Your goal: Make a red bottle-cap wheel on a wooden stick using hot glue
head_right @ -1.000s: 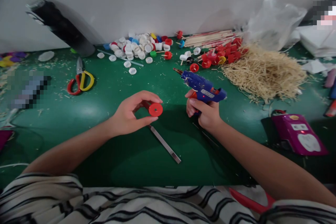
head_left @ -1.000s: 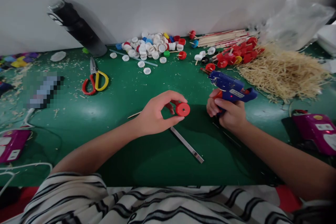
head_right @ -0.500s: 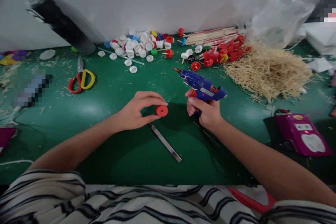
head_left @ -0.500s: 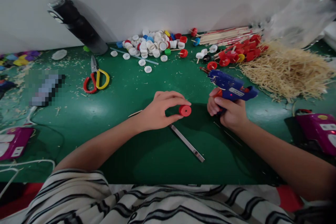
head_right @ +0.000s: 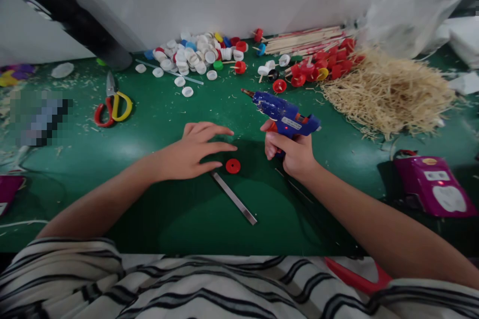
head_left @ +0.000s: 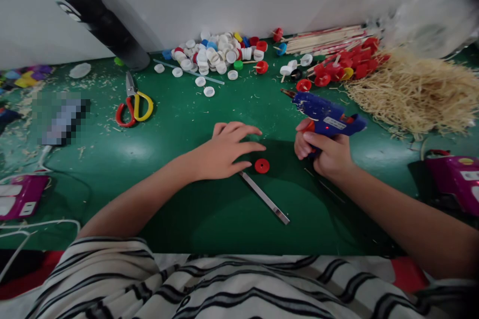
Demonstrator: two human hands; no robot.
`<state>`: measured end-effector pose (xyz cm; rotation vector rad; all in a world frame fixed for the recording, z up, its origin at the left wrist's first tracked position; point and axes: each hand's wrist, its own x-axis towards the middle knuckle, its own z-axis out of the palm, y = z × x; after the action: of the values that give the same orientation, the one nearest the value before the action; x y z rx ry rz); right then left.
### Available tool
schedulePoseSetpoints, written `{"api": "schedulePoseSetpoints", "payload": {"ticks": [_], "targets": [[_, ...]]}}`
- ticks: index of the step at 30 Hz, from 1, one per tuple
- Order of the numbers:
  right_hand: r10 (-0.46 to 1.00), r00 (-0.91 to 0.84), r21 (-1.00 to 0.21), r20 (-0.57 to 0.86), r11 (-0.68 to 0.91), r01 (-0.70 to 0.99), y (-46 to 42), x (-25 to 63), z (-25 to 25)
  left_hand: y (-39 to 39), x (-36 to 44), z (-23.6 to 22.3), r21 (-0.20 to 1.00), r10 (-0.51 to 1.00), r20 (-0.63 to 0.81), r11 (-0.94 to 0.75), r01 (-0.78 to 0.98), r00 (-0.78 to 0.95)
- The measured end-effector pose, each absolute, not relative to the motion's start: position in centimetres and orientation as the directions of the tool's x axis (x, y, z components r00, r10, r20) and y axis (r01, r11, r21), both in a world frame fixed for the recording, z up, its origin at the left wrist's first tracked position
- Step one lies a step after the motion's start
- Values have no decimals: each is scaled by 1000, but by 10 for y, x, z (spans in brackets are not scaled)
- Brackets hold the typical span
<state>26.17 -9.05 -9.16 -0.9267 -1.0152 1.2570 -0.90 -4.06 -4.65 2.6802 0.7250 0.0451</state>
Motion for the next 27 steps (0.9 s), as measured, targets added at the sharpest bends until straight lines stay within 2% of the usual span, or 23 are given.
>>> {"api": "schedulePoseSetpoints", "payload": {"ticks": [5, 8, 11, 15, 18, 23, 27], "targets": [[995, 32, -947, 94, 99, -305, -90, 260, -91, -28, -37, -13, 243, 646, 40, -747, 619, 762], [996, 32, -947, 87, 93, -308, -90, 259, -90, -31, -61, -4, 216, 688, -39, -703, 678, 725], [996, 35, -943, 77, 84, -321, -90, 259, -90, -41, -85, -11, 199, 702, -150, -668, 717, 696], [997, 31, -949, 78, 83, -303, -89, 260, -91, -55, -104, -33, 117, 777, -172, -594, 796, 605], [997, 30, -955, 68, 74, -286, -88, 260, -91, -58, -102, -45, 113, 810, -170, -550, 827, 562], [997, 39, -959, 74, 81, -271, -88, 261, -93, -58, -88, -49, 35, 793, -101, -601, 798, 601], [996, 29, -958, 88, 93, -272, -88, 261, -94, -59, -88, -52, 39, 797, -89, -596, 802, 597]]}}
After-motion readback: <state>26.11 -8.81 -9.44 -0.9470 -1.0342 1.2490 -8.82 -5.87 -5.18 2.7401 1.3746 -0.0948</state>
